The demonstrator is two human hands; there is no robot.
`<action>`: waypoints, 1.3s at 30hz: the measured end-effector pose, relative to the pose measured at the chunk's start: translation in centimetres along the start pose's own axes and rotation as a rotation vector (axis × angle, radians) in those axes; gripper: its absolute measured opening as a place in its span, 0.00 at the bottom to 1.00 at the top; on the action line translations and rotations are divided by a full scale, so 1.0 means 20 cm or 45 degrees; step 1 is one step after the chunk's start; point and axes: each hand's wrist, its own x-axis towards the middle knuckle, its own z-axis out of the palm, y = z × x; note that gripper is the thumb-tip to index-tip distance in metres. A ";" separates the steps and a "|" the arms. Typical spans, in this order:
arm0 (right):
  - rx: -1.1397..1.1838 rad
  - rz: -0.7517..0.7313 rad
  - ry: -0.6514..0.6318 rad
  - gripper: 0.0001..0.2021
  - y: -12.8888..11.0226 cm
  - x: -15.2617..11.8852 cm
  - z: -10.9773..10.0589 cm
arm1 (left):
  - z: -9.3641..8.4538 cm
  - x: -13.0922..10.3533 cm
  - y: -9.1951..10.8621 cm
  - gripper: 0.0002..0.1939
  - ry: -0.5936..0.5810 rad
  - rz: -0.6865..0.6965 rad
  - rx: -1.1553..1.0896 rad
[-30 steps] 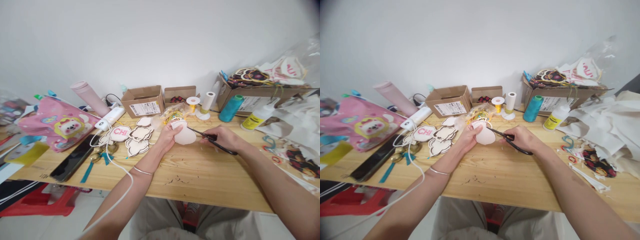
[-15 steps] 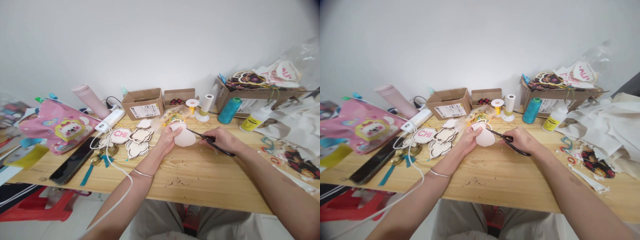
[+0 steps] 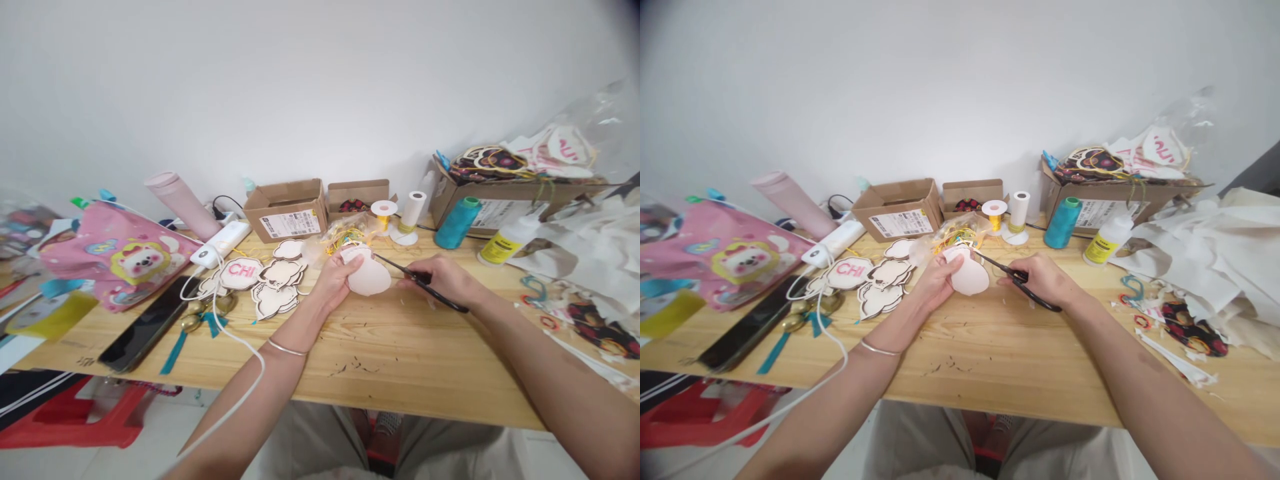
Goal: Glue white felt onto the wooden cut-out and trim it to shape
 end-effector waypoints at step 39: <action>-0.042 0.017 -0.186 0.19 -0.06 -0.01 -0.04 | 0.01 0.00 0.01 0.17 0.083 0.005 0.008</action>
